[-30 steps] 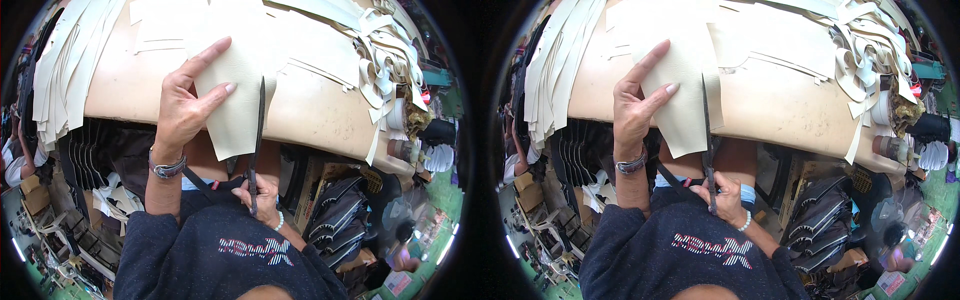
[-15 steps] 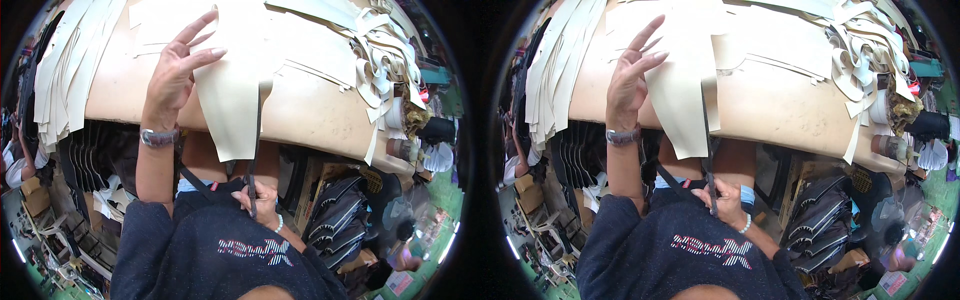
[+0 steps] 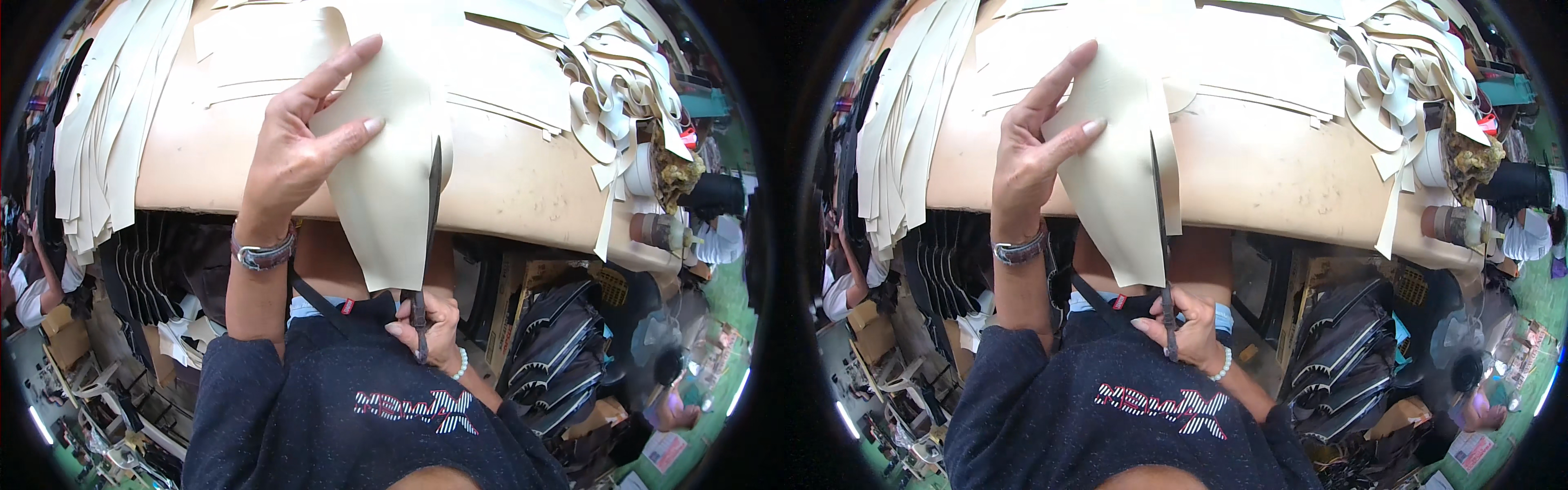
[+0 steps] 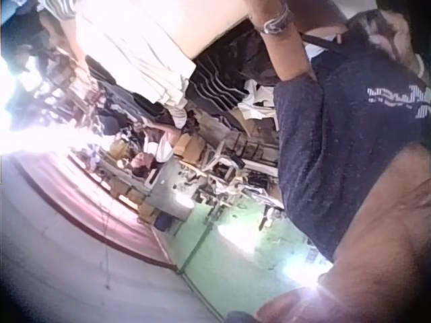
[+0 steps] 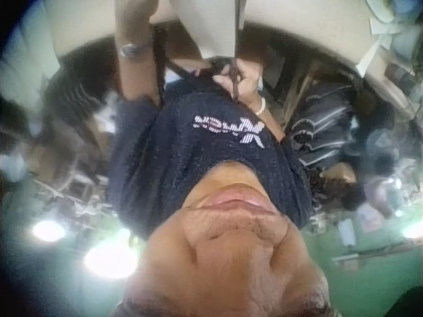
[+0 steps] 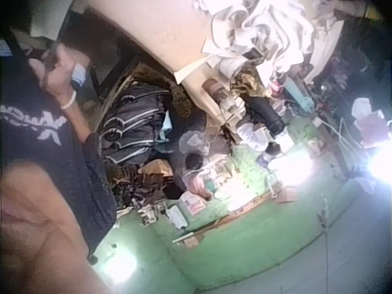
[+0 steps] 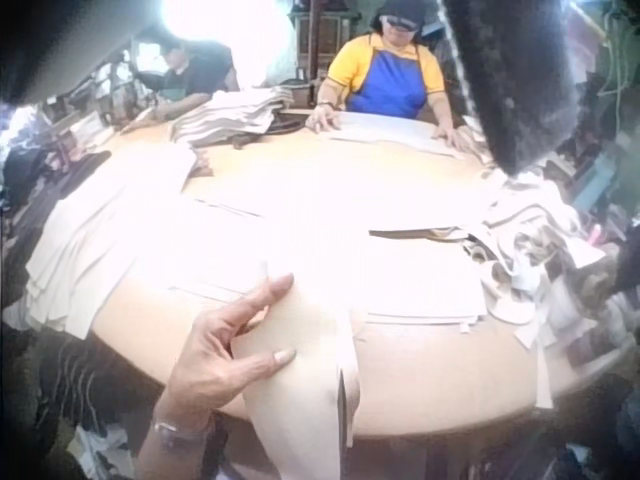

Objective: The person uses shears to cut curved and straight edges on light-colored leather sheets, handling the pieces one at a time and moving scraps aside on a large work table.

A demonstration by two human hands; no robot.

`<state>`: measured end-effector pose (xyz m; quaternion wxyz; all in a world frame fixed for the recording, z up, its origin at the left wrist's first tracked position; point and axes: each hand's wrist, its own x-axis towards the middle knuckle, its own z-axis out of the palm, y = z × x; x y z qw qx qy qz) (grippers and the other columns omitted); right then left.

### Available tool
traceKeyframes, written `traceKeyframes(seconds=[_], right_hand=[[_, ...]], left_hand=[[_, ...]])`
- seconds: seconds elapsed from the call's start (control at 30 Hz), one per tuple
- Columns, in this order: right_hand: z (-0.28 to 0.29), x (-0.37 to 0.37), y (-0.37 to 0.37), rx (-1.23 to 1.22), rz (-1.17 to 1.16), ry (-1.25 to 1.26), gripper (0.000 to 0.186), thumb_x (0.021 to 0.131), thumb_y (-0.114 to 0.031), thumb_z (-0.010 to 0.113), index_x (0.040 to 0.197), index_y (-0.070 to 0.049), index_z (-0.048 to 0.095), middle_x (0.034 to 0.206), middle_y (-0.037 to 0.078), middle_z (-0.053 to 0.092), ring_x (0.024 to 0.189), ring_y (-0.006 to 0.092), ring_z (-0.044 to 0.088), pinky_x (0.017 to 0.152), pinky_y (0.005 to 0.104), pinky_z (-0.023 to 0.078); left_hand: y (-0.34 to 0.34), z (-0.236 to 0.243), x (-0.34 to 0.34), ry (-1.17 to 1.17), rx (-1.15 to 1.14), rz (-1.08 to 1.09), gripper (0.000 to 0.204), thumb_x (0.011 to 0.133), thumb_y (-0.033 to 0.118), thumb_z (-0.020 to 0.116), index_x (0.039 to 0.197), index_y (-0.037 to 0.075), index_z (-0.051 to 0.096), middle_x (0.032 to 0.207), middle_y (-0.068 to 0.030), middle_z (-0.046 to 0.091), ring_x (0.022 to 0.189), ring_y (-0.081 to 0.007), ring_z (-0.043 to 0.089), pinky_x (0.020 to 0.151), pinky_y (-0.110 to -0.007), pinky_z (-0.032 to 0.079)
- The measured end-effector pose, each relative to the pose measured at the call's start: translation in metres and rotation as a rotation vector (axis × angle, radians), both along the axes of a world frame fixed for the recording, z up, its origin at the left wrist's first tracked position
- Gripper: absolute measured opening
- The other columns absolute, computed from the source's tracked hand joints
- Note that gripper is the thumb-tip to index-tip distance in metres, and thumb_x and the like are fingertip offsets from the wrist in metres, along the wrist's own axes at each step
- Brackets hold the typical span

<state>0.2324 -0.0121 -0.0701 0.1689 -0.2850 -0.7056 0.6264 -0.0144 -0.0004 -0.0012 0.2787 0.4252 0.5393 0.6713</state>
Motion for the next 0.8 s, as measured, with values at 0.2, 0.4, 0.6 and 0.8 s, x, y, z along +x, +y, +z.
traceKeyframes(seconds=[0.2, 0.4, 0.6, 0.8], right_hand=[[0.004, -0.009, 0.004, -0.036, -0.016, 0.033, 0.036, 0.060, -0.028, 0.077, 0.073, 0.000, 0.057, 0.057, 0.004, 0.056, 0.050, 0.0115, 0.054, 0.046, 0.0241, 0.041], [0.003, -0.008, 0.002, 0.036, -0.015, -0.014, 0.034, 0.064, -0.027, 0.075, 0.073, 0.000, 0.057, 0.058, 0.006, 0.057, 0.051, 0.0144, 0.056, 0.048, 0.0260, 0.043], [0.003, -0.007, -0.001, -0.033, -0.041, -0.055, 0.030, 0.067, -0.023, 0.074, 0.069, 0.000, 0.056, 0.055, 0.006, 0.056, 0.048, 0.0149, 0.055, 0.046, 0.0263, 0.041], [0.000, -0.005, -0.004, -0.038, -0.048, -0.079, 0.028, 0.067, -0.020, 0.074, 0.073, 0.001, 0.058, 0.054, 0.006, 0.054, 0.046, 0.0132, 0.053, 0.044, 0.0259, 0.039]], left_hand=[[-0.005, -0.004, 0.008, 0.069, -0.048, 0.033, 0.054, 0.071, -0.003, 0.060, 0.123, 0.002, 0.045, 0.118, -0.0133, 0.052, 0.105, -0.0181, 0.052, 0.099, -0.032, 0.032], [-0.007, -0.006, 0.009, 0.052, -0.043, 0.024, 0.054, 0.071, -0.002, 0.060, 0.123, 0.003, 0.046, 0.123, -0.0151, 0.048, 0.109, -0.0197, 0.049, 0.101, -0.034, 0.029], [-0.008, -0.007, 0.010, 0.029, -0.062, 0.025, 0.054, 0.071, -0.002, 0.061, 0.122, 0.004, 0.046, 0.124, -0.0158, 0.046, 0.109, -0.0202, 0.049, 0.100, -0.033, 0.030], [-0.009, -0.011, 0.010, 0.021, -0.065, 0.025, 0.054, 0.070, -0.002, 0.061, 0.122, 0.005, 0.047, 0.125, -0.0167, 0.045, 0.110, -0.0206, 0.049, 0.100, -0.033, 0.030]])
